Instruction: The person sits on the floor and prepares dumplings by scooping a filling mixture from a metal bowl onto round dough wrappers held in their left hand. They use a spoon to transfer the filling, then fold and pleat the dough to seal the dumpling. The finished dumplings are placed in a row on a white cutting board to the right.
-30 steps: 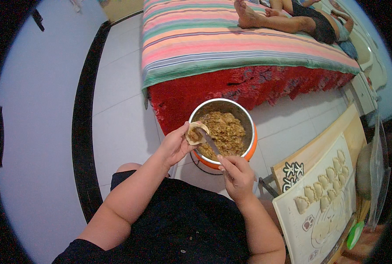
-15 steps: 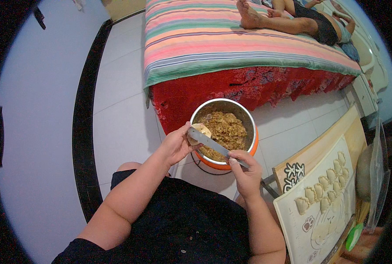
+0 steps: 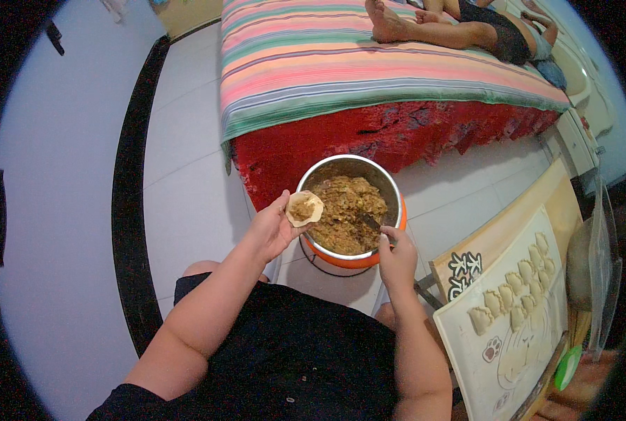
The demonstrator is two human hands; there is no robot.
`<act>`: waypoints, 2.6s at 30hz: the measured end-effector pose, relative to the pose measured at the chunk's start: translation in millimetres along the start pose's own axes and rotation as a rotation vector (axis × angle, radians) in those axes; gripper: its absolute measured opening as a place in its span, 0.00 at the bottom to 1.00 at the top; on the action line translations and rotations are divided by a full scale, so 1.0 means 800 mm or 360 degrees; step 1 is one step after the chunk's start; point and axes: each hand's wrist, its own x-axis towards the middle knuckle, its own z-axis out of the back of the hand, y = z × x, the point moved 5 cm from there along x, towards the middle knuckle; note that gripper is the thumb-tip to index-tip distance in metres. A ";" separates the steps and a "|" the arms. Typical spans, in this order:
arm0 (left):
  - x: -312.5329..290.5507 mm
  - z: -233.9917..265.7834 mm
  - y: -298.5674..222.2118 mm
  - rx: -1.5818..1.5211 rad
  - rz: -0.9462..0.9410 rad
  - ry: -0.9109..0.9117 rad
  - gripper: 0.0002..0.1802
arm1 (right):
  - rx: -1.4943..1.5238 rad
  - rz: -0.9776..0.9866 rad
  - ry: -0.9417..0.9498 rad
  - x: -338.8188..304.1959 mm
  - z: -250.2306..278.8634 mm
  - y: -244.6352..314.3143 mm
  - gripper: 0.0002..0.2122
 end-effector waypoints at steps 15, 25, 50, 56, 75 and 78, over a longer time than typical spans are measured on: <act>-0.017 -0.034 0.007 0.0019 0.0159 0.0308 0.23 | -0.0713 0.0260 0.0218 -0.014 -0.006 0.020 0.24; -0.013 -0.033 0.015 0.0562 0.0013 0.0241 0.25 | -0.0696 0.0366 0.0253 -0.021 -0.003 0.044 0.20; -0.020 -0.040 0.037 0.0177 0.0224 0.0387 0.17 | -0.0570 0.1517 -0.0037 -0.054 -0.020 0.122 0.15; -0.030 -0.053 0.035 0.0080 0.0272 0.0382 0.18 | -0.0454 0.1426 -0.0082 -0.048 -0.020 0.117 0.13; -0.030 -0.053 0.038 0.0130 0.0199 0.0429 0.18 | -0.0019 0.1165 -0.0142 -0.042 -0.012 0.130 0.11; -0.032 -0.055 0.036 0.0138 0.0166 0.0452 0.17 | 0.0041 0.1143 -0.0145 -0.040 -0.011 0.130 0.10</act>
